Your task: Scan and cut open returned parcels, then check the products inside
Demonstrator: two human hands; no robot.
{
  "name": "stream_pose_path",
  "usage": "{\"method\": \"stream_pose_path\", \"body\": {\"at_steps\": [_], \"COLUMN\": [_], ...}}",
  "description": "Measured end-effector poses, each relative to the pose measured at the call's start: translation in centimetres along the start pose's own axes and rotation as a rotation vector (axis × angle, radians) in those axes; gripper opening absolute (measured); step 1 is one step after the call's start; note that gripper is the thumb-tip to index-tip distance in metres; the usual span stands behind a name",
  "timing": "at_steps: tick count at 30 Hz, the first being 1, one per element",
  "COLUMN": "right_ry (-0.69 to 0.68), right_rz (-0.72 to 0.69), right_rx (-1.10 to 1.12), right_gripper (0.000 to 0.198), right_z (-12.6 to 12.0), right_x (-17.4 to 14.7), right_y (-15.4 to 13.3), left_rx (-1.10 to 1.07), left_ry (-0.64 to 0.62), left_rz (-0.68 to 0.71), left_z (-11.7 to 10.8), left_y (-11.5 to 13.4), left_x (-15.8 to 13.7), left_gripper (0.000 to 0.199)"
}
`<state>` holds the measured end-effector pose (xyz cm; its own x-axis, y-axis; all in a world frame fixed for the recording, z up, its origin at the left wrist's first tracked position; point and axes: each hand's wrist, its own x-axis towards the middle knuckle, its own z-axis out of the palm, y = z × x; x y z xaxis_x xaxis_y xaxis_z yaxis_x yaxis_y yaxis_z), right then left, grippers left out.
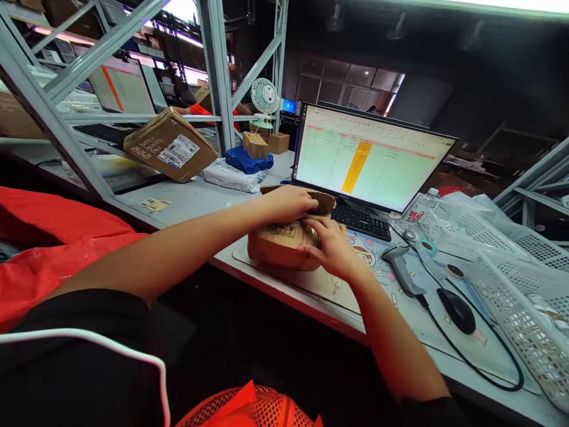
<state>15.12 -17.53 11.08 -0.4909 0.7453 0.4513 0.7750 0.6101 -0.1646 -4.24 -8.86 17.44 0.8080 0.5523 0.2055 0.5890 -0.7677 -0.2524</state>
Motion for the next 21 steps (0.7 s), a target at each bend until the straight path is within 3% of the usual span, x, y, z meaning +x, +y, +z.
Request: {"method": "stream_pose_path", "body": {"at_steps": [3, 5, 8, 11, 15, 21], "right_ry": [0.146, 0.297, 0.583, 0.742, 0.763, 0.646], "right_rz": [-0.037, -0.082, -0.135, -0.157, -0.155, -0.072], "right_rx": [-0.162, -0.237, -0.273, -0.248, -0.200, -0.159], "right_gripper": [0.068, 0.053, 0.021, 0.019, 0.016, 0.049], "right_z": [0.1, 1.1, 3.1, 4.7, 5.3, 5.1], "right_x": [0.0, -0.6, -1.8, -2.8, -3.9, -5.4], "right_y": [-1.1, -2.0, -2.8, -3.3, -3.8, -4.3], "left_rx": [-0.249, -0.381, -0.370, -0.270, -0.138, -0.009], "left_ry": [-0.203, -0.354, -0.478, -0.510, -0.558, -0.503], "left_rz": [-0.139, -0.188, -0.249, -0.293, -0.298, -0.291], "left_z": [-1.7, -2.4, -2.9, -3.1, -3.2, -0.3], "left_y": [-1.4, -2.0, -1.3, 0.9, 2.4, 1.6], "left_x": [-0.6, -0.9, -1.3, -1.4, -0.9, -1.6], "left_gripper": [0.030, 0.038, 0.064, 0.084, 0.090, 0.095]}}
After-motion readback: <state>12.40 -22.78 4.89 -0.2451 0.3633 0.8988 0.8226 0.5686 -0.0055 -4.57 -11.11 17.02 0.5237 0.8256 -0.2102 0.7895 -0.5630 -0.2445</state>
